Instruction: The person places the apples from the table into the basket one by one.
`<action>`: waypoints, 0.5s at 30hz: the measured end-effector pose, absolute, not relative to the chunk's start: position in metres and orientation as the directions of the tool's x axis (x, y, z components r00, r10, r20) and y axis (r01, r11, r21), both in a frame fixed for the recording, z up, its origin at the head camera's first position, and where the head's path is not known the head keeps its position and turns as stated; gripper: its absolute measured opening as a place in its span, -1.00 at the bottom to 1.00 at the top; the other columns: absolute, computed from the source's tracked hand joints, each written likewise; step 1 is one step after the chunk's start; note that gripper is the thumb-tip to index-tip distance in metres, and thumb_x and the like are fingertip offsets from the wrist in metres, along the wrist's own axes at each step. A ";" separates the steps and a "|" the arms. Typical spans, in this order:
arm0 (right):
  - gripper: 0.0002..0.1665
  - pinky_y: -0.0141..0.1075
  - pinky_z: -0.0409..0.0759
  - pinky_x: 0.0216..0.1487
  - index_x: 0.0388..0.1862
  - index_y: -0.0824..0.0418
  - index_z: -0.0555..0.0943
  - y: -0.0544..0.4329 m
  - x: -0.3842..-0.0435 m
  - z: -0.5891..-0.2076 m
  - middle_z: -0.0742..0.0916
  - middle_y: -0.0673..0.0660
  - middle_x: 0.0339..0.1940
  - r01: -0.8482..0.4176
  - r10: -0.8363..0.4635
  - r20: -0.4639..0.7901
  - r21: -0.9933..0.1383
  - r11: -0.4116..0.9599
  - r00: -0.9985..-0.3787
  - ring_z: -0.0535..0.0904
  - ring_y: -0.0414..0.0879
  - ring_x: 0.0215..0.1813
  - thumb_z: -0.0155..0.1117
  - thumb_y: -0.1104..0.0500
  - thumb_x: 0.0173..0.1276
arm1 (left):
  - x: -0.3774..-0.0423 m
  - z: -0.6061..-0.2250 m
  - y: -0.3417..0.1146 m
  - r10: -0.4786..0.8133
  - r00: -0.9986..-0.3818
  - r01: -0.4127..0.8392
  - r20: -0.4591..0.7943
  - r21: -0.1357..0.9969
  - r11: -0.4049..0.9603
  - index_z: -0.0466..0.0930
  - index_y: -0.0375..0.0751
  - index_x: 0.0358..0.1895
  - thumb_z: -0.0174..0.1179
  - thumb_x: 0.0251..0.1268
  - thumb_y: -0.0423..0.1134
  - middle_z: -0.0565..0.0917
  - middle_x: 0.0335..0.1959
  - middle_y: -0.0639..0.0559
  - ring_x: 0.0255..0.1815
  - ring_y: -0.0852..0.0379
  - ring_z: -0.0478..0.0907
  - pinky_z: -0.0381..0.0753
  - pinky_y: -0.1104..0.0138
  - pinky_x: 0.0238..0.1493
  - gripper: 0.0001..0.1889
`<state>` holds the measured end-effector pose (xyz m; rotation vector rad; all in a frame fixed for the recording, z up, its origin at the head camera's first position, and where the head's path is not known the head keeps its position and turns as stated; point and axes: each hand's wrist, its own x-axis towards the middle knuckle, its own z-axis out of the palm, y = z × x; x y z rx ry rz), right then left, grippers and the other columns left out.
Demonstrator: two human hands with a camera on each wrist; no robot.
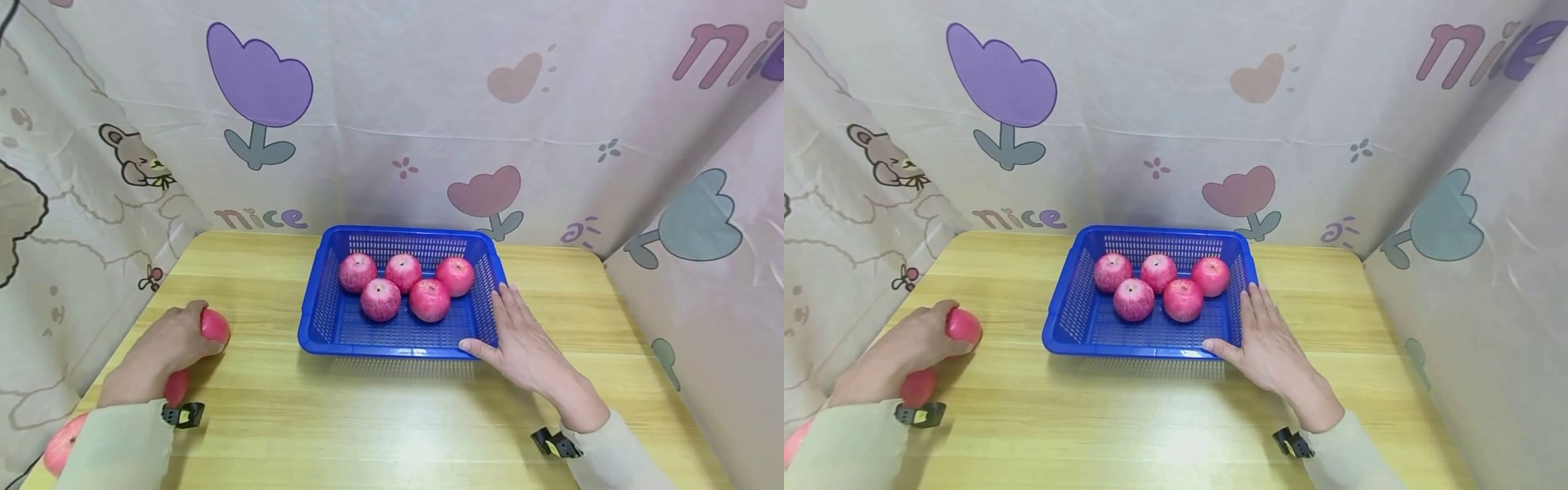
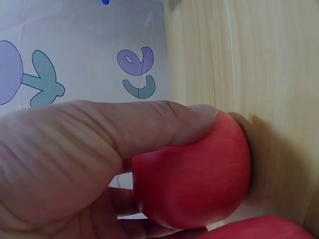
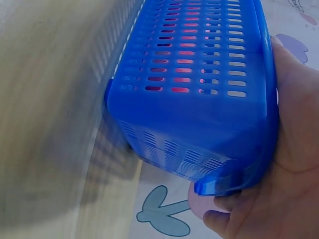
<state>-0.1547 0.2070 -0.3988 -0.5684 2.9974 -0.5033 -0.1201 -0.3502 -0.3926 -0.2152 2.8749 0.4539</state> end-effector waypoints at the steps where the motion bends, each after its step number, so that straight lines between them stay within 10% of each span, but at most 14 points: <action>1: 0.39 0.32 -0.01 0.67 0.70 0.48 -0.04 0.207 -0.155 -0.399 -0.03 0.47 0.75 -0.344 -0.361 0.007 -0.324 0.882 -0.932 -0.21 0.39 0.76 0.12 -0.56 0.44 | -0.120 -0.393 -0.350 -0.114 -0.963 -0.182 -0.244 0.282 0.942 0.12 -0.72 0.43 0.41 0.19 -0.12 0.46 0.04 -0.71 -0.09 -0.45 0.48 0.56 -0.38 0.08 -0.05; 15: 0.38 0.33 0.01 0.67 0.72 0.43 -0.08 0.207 -0.155 -0.402 -0.06 0.41 0.77 -0.330 -0.348 0.008 -0.331 0.884 -0.938 -0.20 0.37 0.76 0.12 -0.55 0.44 | -0.117 -0.353 -0.305 -0.146 -0.989 -0.127 0.038 0.311 0.942 0.21 -0.65 0.42 0.45 0.22 -0.03 0.42 0.05 -0.71 -0.09 -0.55 0.48 0.54 -0.38 -0.07 -0.07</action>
